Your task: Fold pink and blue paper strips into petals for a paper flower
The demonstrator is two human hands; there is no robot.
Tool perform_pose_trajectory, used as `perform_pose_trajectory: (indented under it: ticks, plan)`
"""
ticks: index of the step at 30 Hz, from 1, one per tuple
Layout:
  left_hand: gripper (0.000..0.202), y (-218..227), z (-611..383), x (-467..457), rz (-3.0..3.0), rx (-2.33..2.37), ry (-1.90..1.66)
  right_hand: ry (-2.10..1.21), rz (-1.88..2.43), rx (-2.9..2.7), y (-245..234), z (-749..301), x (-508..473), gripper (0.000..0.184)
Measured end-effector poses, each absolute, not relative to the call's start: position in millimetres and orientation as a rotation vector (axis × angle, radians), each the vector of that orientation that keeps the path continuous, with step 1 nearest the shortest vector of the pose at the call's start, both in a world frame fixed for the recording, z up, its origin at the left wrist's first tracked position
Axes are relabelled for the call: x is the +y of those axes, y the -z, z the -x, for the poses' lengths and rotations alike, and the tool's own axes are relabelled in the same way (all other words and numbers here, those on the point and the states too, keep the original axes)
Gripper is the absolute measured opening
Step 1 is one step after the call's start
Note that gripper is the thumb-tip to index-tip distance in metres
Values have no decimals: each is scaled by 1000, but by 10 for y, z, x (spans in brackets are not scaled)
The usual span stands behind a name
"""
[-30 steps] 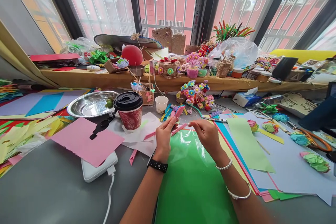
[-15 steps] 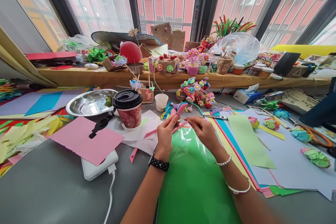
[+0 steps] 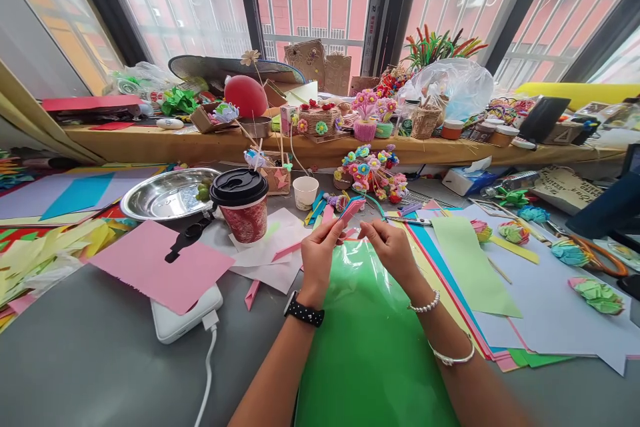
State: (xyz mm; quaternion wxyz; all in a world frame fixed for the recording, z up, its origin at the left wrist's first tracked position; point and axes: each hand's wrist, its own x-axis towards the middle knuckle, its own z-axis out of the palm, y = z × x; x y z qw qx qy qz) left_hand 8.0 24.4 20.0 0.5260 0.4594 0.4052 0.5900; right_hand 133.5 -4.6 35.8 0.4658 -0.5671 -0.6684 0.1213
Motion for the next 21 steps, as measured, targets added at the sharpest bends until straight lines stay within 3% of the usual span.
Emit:
perform_pose_trajectory:
  ticks: [6, 21]
  plan:
    - [24, -176, -74, 233, -1256, 1019, -1488, -565, 1297, -1598, -344, -1305, -36, 17]
    - [22, -249, -67, 243, -813, 821, -1351, -437, 1338, -1503, -337, -1309, -41, 23]
